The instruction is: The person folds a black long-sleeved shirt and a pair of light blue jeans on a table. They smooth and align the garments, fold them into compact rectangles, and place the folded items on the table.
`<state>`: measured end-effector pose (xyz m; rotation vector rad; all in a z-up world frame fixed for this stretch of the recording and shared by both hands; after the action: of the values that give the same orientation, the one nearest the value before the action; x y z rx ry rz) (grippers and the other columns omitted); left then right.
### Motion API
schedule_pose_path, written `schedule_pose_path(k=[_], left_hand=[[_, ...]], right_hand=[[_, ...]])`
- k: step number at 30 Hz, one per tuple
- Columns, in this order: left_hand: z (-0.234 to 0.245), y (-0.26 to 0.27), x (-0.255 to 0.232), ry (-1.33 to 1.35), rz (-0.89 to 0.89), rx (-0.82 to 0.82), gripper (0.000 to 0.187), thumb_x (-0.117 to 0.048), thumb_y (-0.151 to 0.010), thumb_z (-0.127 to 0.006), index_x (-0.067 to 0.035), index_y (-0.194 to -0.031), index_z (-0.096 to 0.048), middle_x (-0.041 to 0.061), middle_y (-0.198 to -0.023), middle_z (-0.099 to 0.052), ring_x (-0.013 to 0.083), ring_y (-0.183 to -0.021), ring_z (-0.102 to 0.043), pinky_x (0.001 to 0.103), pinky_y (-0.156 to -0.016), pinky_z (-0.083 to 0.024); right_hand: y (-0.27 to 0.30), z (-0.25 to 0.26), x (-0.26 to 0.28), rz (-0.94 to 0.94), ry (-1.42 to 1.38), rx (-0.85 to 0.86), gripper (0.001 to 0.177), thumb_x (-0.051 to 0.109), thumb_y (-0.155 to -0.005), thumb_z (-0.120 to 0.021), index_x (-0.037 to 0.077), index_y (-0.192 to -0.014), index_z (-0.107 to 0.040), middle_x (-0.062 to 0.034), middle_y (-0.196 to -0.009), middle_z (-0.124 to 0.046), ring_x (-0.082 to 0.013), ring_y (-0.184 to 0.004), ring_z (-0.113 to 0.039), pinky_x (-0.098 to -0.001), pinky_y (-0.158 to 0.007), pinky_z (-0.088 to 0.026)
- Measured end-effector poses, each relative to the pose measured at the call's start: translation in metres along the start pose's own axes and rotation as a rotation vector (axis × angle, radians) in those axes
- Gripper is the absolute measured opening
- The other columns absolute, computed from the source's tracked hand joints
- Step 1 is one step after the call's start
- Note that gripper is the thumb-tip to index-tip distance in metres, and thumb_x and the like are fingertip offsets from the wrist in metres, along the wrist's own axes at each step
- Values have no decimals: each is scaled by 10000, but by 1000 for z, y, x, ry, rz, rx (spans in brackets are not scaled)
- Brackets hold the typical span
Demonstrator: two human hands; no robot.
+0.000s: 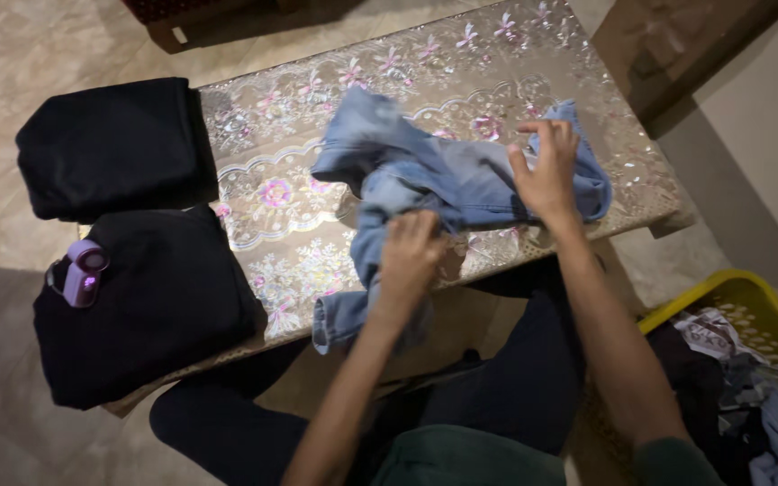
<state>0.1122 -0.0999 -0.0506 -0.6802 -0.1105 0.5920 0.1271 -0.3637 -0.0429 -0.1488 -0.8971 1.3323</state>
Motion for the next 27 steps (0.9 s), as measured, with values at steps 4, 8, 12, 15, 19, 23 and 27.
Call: schedule_pose_path(k=[4, 8, 12, 15, 19, 23, 27], left_hand=[[-12, 18, -38, -46, -155, 173, 257, -205, -800, -728, -99, -1034, -731, 85, -1234, -624, 245, -1213, -539, 412, -1072, -418], [-16, 30, -35, 384, 13, 457, 437, -196, -753, -791, -86, -1163, -688, 101, -1173, -610, 279, -1144, -545, 430, -1007, -425], [10, 27, -15, 364, 223, 54, 462, -170, -792, -776, -122, -1235, -657, 123, -1325, -584, 297, -1235, -533, 455, -1045, -413], [25, 9, -1, 309, 253, -126, 500, -228, -889, -746, -88, -1344, -593, 219, -1533, -484, 383, -1435, -463, 513, -1189, -357], [21, -32, 26, 356, 269, -10, 767, -507, -927, -651, 0, -1482, -496, 289, -1493, -452, 420, -1379, -437, 610, -1131, -247], [-12, -49, 72, 434, 511, 566, 780, -702, -934, -405, -41, -1279, -635, 198, -1193, -689, 402, -1191, -611, 631, -1114, -261], [7, -44, 107, 259, 350, 892, 996, -864, -1006, -246, -45, -929, -808, 215, -911, -705, 459, -1044, -682, 608, -1109, -378]], right_hand=[[-8, 0, 60, -79, -327, 6, 338, 217, -1022, -616, 84, -1330, -572, -143, -1310, -518, -318, -1263, -528, -472, -1156, -428], [-21, 10, 107, 364, -239, -13, 520, 202, -993, -727, 20, -1428, -507, -192, -1438, -496, -382, -1357, -463, -512, -1195, -310], [-29, -11, 103, 355, 102, 88, 517, 223, -825, -793, 94, -1291, -609, -193, -1371, -517, -410, -1281, -464, -545, -1065, -305], [-39, -31, 70, 88, 144, 193, 469, 102, -792, -740, 89, -1245, -621, -158, -1302, -535, -404, -1242, -470, -559, -1049, -342], [-44, -37, 33, -47, 166, 268, 484, -46, -757, -639, 76, -1225, -647, -177, -1298, -527, -400, -1257, -473, -509, -1028, -433], [-55, -21, 4, 189, 490, 104, 293, -37, -638, -677, 131, -877, -696, -115, -1249, -614, -383, -1206, -528, -613, -954, -410], [-81, 2, -33, -279, -219, 206, 222, 79, -912, -658, 78, -1129, -611, -135, -1046, -664, -296, -969, -632, -395, -821, -500]])
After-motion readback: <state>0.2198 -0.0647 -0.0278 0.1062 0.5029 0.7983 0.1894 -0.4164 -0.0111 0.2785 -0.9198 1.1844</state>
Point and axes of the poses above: each hand's wrist, its own y-axis away from the middle knuckle, its own z-axis out of the back of the hand, x = y × z, the point moved 3 cm from there along -y, towards the middle knuckle
